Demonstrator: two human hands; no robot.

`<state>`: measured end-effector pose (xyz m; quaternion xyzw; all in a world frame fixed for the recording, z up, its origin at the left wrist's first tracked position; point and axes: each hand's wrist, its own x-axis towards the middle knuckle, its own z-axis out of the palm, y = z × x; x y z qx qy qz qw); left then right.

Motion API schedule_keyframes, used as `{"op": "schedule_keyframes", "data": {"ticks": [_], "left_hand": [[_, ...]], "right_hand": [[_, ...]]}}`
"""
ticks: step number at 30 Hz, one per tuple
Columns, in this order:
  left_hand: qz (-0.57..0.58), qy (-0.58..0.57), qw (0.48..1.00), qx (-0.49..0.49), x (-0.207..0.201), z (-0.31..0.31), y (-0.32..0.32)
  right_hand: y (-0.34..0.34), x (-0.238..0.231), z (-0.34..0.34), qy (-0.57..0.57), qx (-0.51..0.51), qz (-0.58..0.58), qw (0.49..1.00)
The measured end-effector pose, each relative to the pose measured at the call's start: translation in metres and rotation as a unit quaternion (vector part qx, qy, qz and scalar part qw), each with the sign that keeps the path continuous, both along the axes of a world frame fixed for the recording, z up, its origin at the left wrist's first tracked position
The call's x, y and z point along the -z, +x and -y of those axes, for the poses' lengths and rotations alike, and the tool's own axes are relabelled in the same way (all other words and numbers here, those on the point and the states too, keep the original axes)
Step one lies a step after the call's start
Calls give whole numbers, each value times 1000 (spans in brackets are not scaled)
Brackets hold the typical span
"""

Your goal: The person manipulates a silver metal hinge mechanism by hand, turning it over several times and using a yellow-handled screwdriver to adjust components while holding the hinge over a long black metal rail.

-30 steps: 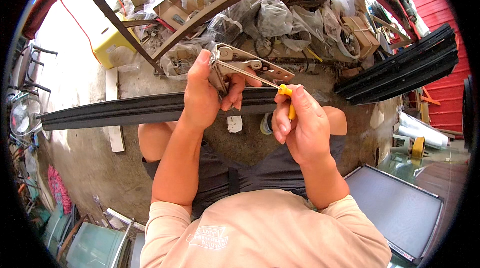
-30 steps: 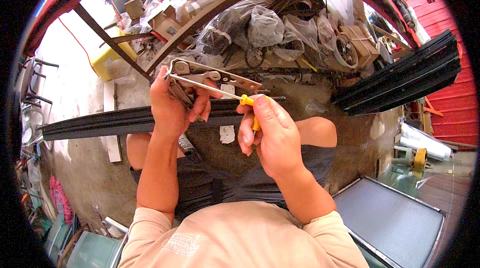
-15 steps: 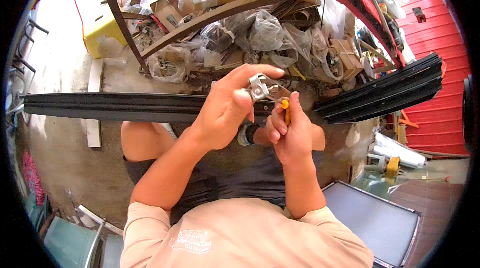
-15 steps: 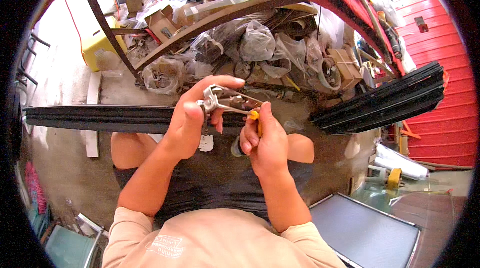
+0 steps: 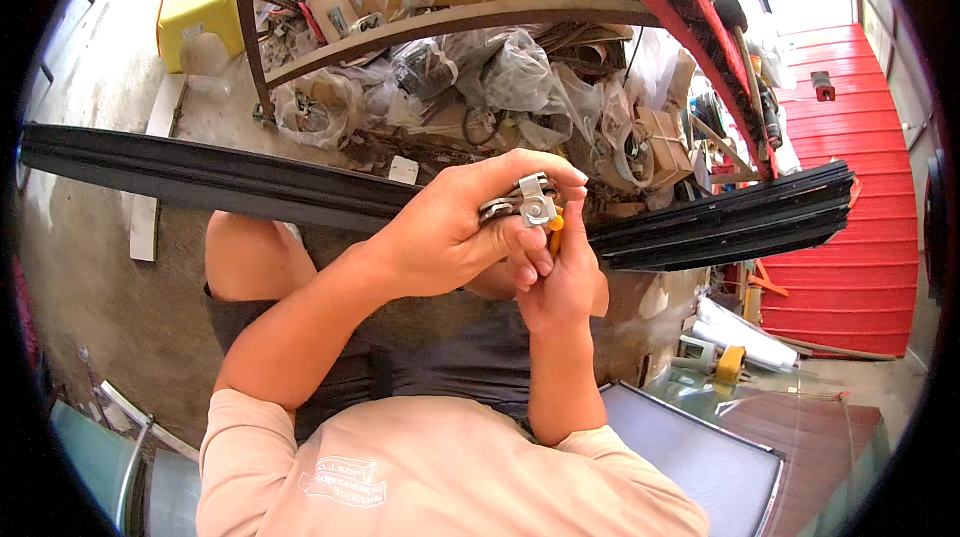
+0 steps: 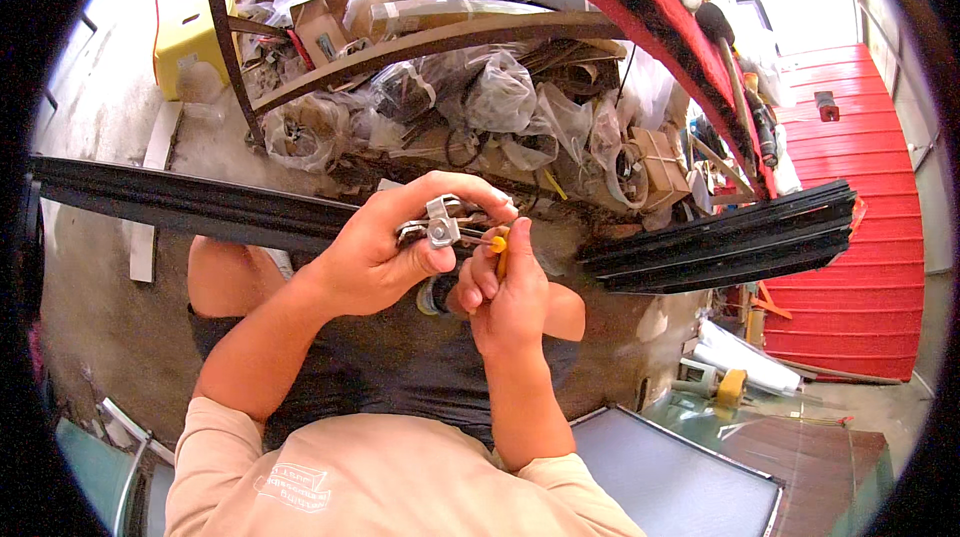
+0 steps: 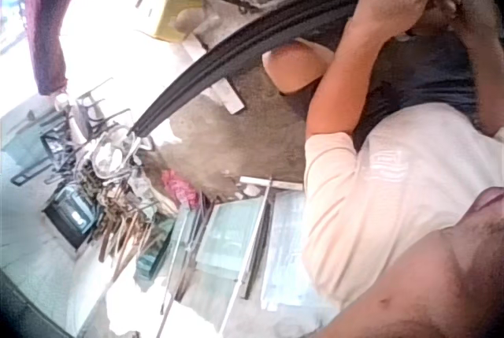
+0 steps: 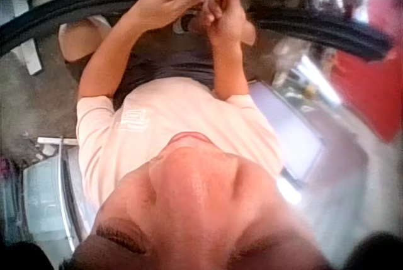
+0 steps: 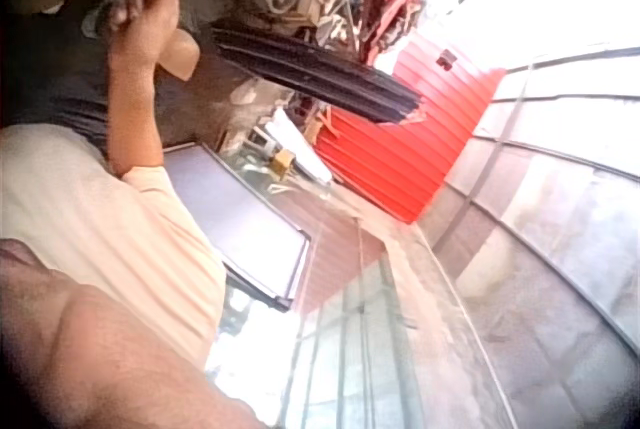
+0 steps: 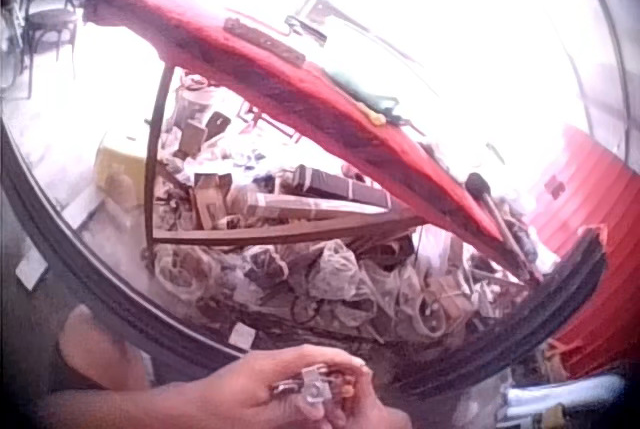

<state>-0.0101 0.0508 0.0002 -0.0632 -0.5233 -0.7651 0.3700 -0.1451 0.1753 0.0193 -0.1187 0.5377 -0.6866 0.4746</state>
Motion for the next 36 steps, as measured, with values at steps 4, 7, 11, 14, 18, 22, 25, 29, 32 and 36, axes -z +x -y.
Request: {"op": "schedule_keyframes", "data": {"ticks": [4,7,11,14,18,22,25,29,32,36], "left_hand": [[19,-54,997,-45,2,-1,-2],[32,-16,999,-12,-2,-3,2],[33,38,999,2,-2,-9,1],[27,32,999,-11,-1,-9,-1],[32,28,999,-14,1,-9,-3],[44,0,999,-31,1,-8,-3],[47,6,998,-32,1,-10,-4],[17,-9,998,-58,3,-10,-9],[13,-5,998,-59,3,-10,-9],[24,-13,998,-64,4,-9,-9]], "right_hand": [[3,5,2,9,34,-46,998],[0,7,0,-4,25,-54,998],[2,9,0,-28,23,-74,997],[9,6,3,-10,62,-98,993],[8,10,3,4,75,-145,987],[12,10,7,29,114,-172,978],[16,10,10,30,125,-171,977],[14,18,10,4,128,-166,978],[16,19,12,-4,142,-158,977],[17,22,13,-22,144,-175,974]]}}
